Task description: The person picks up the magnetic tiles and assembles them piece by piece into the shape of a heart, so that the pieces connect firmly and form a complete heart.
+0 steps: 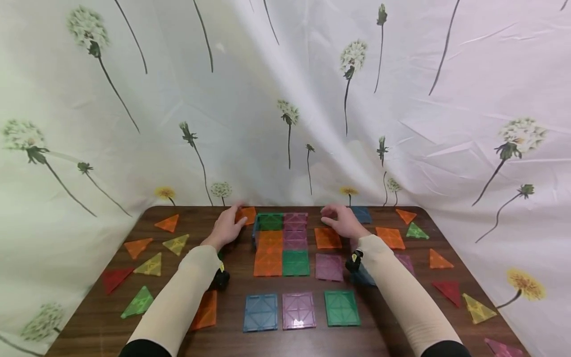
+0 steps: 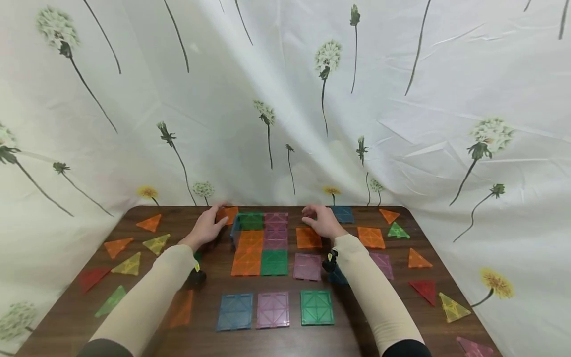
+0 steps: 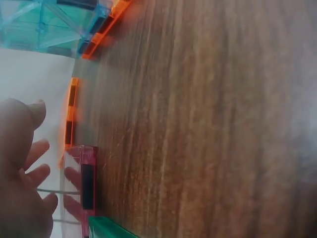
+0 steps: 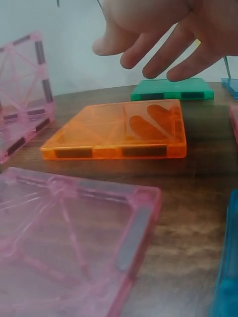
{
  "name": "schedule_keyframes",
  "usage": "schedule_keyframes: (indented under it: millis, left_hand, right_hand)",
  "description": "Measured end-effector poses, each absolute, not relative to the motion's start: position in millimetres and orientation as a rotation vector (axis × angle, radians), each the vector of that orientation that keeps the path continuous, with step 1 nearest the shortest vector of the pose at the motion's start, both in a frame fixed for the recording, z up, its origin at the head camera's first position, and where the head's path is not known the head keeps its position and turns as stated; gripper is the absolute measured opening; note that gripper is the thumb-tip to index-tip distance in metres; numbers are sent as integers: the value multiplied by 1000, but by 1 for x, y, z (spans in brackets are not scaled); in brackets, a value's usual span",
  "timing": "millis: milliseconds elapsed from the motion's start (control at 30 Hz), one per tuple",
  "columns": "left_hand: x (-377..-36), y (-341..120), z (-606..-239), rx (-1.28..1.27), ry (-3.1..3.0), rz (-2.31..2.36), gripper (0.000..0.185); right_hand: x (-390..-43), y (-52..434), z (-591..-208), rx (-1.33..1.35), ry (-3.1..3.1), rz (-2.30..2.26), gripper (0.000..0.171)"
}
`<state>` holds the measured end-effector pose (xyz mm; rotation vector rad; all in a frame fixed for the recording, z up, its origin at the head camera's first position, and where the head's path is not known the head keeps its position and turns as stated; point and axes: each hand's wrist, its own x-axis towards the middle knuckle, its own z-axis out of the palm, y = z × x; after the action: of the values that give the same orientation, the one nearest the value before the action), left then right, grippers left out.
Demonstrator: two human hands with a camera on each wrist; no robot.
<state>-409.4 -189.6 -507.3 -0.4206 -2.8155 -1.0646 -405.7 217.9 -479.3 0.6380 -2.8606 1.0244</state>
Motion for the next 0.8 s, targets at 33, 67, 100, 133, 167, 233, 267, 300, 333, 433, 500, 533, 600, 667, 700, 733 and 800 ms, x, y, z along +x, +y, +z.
schedule_keyframes:
  millis: [33, 67, 100, 133, 167, 233, 267, 300, 333, 433, 500, 533, 600, 667, 700, 733, 800]
  left_hand:
    - [-411, -190, -508, -421, -2824, -1036, 55]
    - [-411, -191, -509, -421, -2833, -1013, 56]
    - [-413, -191, -509, -423, -2841, -997, 56]
    - [-414, -192, -510, -423, -2848, -981, 57]
    - [-414, -192, -511, -423, -2857, -968, 57]
    - [-415, -192, -510, -414, -2873, -955, 58]
    - [-415, -193, -510, -402, -2881, -953, 59]
    - [-415, -193, -510, -389, -2887, -949, 59]
    - [-416, -193, -509, -376, -2892, -942, 60]
    - [-416, -193, -506, -342, -2912, -929, 61]
    - [-417, -193, -506, -328, -2932, -937, 61]
    - [-418, -193, -506, -324, -2943, -948, 62]
    - [-419, -193, -506, -322, -2963, -969, 62]
    - [-420, -193, -506, -315, -2970, -998, 63]
    - [-420, -194, -507, -316, -2971, -1003, 63]
    - [-420, -194, -507, -320, -2968, -1001, 63]
    - [-420, -194, -507, -326, -2961, -997, 63]
  right_hand:
    - [-407, 218, -479, 641, -2863, 1015, 33]
    - [-408, 217, -479, 641, -2864, 1006, 34]
    - [-410, 217, -479, 636, -2870, 1001, 34]
    - [-411, 217, -478, 627, -2876, 1003, 35]
    - [-413, 217, -478, 623, -2882, 999, 36]
    - [-418, 218, -478, 628, -2888, 992, 38]
    - [-420, 218, -478, 626, -2894, 987, 40]
    - [-423, 219, -478, 622, -2901, 984, 42]
    - [-425, 219, -479, 624, -2900, 966, 42]
    - [-431, 221, -480, 614, -2913, 916, 45]
    - [-433, 221, -481, 596, -2946, 880, 48]
    - [-434, 222, -481, 590, -2969, 851, 50]
    - [-434, 221, -480, 575, -3026, 793, 53]
    - [-434, 221, -479, 575, -3077, 730, 56]
    - [-435, 220, -478, 581, -3097, 698, 57]
    - [-435, 220, -478, 594, -3112, 672, 58]
    - [-436, 219, -477, 626, -3134, 622, 59]
